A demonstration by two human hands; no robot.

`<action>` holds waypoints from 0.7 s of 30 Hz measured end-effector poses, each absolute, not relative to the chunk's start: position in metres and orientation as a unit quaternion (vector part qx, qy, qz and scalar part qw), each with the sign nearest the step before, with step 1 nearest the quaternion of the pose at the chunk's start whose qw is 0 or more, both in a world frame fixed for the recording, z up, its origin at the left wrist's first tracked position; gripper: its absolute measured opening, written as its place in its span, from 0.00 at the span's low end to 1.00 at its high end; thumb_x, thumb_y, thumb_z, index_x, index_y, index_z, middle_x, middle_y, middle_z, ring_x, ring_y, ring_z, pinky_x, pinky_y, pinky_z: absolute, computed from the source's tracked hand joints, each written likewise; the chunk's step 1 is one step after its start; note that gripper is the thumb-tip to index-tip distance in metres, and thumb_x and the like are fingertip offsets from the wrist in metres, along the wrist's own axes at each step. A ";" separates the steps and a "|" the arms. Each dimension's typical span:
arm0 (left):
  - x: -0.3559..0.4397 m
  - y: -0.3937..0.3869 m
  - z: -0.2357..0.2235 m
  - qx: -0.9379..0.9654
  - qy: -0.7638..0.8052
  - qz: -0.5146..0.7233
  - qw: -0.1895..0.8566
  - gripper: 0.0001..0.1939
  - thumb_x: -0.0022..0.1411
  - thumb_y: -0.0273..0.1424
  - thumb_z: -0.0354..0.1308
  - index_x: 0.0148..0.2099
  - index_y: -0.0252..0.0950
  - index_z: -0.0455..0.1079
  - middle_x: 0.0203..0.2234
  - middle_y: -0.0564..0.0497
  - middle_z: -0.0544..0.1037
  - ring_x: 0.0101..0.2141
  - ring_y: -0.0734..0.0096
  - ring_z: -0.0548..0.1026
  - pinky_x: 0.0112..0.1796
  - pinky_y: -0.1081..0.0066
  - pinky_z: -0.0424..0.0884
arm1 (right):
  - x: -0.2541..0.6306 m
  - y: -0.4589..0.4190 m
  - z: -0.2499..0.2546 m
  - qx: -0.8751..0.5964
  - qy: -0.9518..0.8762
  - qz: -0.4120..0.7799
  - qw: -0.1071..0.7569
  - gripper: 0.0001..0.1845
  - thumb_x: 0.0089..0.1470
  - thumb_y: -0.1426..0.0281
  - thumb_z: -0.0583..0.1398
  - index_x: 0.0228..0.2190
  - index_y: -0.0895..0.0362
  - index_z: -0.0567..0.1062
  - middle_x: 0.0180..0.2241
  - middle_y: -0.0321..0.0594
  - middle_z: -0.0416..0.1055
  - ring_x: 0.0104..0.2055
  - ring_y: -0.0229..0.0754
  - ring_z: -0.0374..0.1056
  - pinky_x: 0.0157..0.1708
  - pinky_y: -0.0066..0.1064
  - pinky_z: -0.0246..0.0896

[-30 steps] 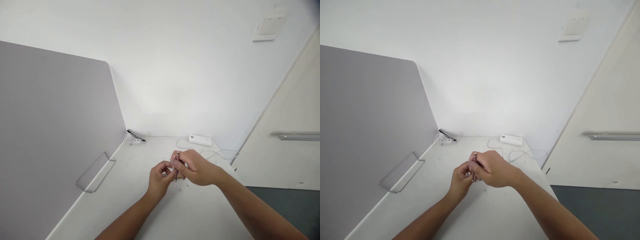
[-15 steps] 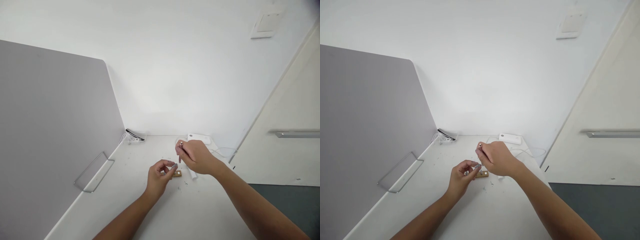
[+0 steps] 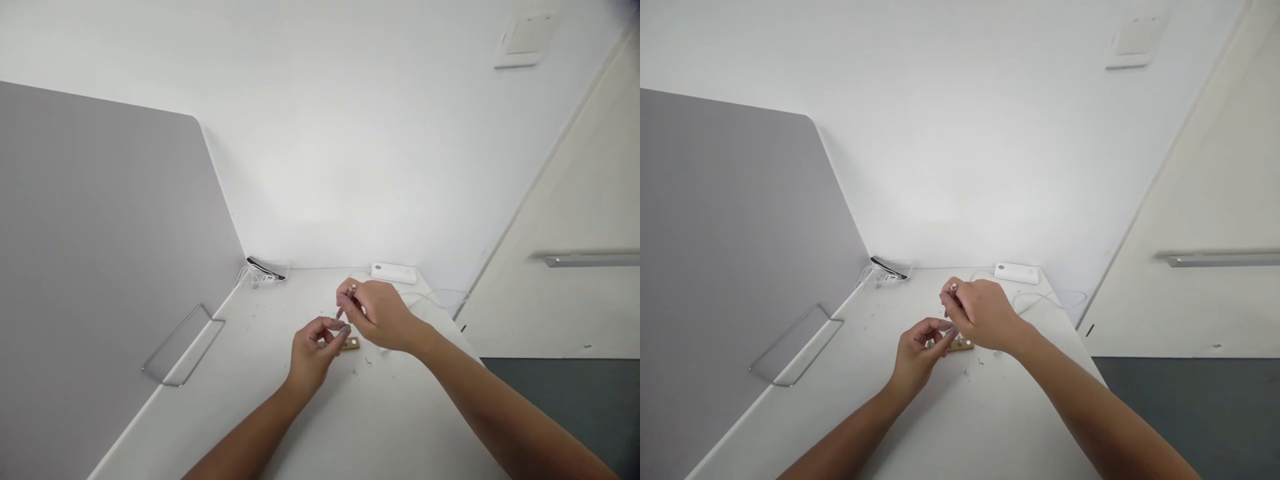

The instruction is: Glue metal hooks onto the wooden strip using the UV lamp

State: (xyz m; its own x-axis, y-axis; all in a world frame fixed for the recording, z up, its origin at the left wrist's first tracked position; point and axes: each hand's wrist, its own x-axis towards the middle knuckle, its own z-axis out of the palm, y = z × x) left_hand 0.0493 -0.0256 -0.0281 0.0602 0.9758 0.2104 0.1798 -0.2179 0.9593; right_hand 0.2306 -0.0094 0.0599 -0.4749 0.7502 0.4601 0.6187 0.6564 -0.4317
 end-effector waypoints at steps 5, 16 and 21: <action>0.051 -0.027 -0.026 0.593 0.485 0.493 0.413 0.12 0.59 0.40 0.69 0.36 0.36 0.79 0.29 0.50 0.82 0.23 0.72 0.71 0.30 0.70 0.70 | 0.242 -0.001 0.064 -0.457 -0.843 0.033 0.281 0.16 0.72 0.63 0.48 0.36 0.54 0.70 0.23 0.36 0.73 0.24 0.40 0.65 0.30 0.32 0.50; 0.049 -0.027 -0.025 0.608 0.483 0.493 0.393 0.09 0.58 0.36 0.68 0.35 0.35 0.78 0.17 0.56 0.74 0.22 0.73 0.70 0.29 0.72 0.67 | 0.239 -0.020 0.082 -0.378 -0.868 0.246 0.209 0.18 0.73 0.61 0.49 0.30 0.54 0.67 0.25 0.32 0.73 0.25 0.36 0.65 0.28 0.29 0.55; 0.048 -0.026 -0.026 0.619 0.464 0.496 0.394 0.07 0.59 0.34 0.66 0.33 0.36 0.77 0.19 0.56 0.74 0.22 0.73 0.70 0.28 0.73 0.66 | 0.230 -0.022 0.077 -0.362 -0.854 0.277 0.251 0.16 0.72 0.62 0.50 0.35 0.54 0.70 0.31 0.35 0.77 0.28 0.37 0.68 0.29 0.29 0.58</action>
